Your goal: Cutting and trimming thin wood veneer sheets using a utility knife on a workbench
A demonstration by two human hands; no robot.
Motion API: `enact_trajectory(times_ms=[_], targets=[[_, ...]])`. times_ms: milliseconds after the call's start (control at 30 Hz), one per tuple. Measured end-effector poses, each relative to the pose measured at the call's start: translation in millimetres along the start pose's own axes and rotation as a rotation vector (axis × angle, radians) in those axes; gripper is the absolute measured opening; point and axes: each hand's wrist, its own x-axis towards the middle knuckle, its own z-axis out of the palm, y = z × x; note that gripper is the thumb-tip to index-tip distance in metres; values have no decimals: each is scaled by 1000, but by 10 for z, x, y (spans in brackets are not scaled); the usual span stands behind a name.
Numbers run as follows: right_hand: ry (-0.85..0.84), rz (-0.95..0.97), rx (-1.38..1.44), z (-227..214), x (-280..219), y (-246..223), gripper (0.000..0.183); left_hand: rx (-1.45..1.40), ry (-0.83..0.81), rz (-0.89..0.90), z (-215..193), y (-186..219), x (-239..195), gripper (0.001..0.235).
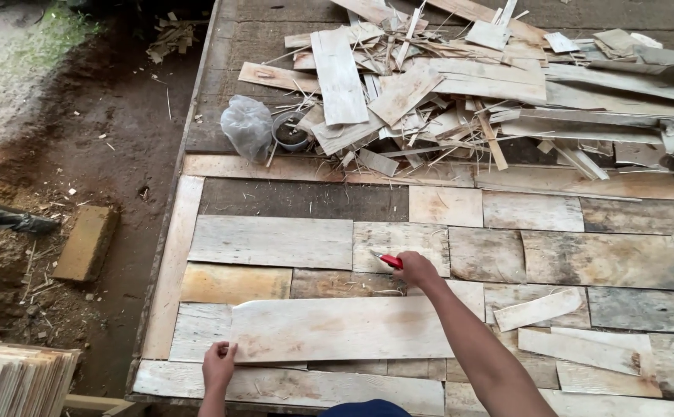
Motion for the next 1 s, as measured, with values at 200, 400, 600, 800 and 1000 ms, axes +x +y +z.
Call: enact_trajectory(times_ms=[200,400,600,800,1000], targets=[[479,397,931,-732,66,419,38,-359,71,-38,-25,94,-126,25],[683,631,1015,-967,-621,779,15,-453,88,86,-31,32,-44,21],[408,622,961,-407,-1656,556,38,-499,195,104,72,-138,269,19],[495,605,1006,501,-1683,989,45,-744,229,140,477,-251,459,7],[500,608,825,581,-1832,940,38,-659,200,178,503,-255,222,7]])
